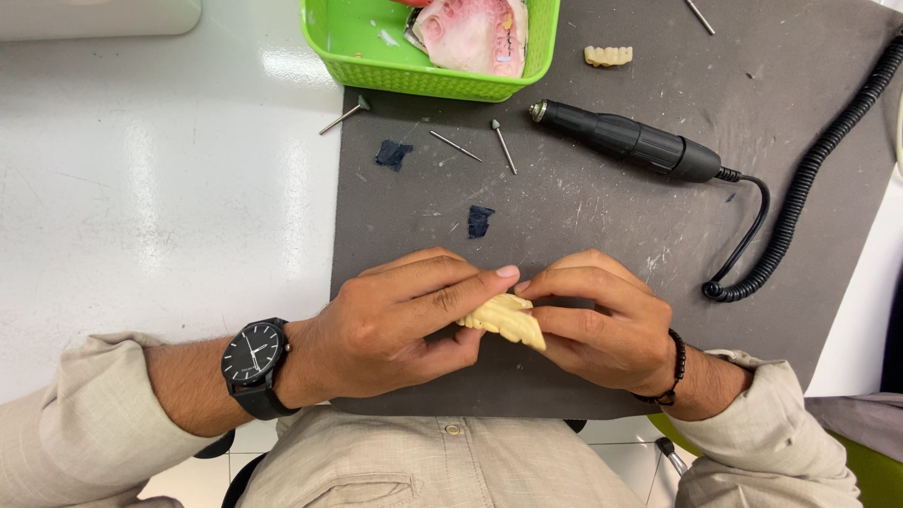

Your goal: The person works on an acrylic denture at a lab bench, holding and turning it to check the fit of the teeth and pressing a dark strip against the teeth. They pick a small tooth component from a storage bin, then use a rotary tool with a brush bit to grind and polish the small component by hand.

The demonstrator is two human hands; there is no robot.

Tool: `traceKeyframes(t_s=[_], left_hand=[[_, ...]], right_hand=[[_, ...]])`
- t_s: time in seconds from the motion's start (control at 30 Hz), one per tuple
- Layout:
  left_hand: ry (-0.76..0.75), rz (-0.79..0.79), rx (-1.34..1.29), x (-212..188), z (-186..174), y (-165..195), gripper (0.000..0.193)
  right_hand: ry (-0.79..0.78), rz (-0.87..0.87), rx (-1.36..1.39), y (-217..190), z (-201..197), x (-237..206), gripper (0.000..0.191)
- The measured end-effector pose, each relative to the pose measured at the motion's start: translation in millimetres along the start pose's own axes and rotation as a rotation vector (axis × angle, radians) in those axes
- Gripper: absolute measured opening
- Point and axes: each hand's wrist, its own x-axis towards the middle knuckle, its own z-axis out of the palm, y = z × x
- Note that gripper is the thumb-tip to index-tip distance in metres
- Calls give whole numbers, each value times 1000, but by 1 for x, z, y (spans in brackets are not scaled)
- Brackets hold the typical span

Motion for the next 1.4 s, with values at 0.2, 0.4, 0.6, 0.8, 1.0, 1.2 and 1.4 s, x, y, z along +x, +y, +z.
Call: traceKeyframes(t_s=[0.2, 0.4, 0.6, 0.8, 1.0, 1.2, 1.4], left_hand=[[48, -138, -29, 8, -5, 7, 74], [5, 9, 287, 9, -12, -3, 71], [-23, 82, 173, 3, -10, -6, 38], [-58, 107, 172, 1, -10, -6, 35], [-13, 88, 249, 3, -10, -2, 38], [154, -370, -160, 12, -8, 11, 63], [102, -408, -356, 13, -3, 10, 64]], right_hand=[[31, 111, 65, -1, 0, 3, 33], [58, 384, 448, 1, 0, -3, 27], [5, 474, 609, 4, -2, -11, 29], [-22, 488, 679, 4, -1, -12, 29], [-7, 492, 647, 2, 0, -9, 28], [114, 234, 220, 2, 1, -3, 31], [13, 48, -8, -3, -4, 2, 39]])
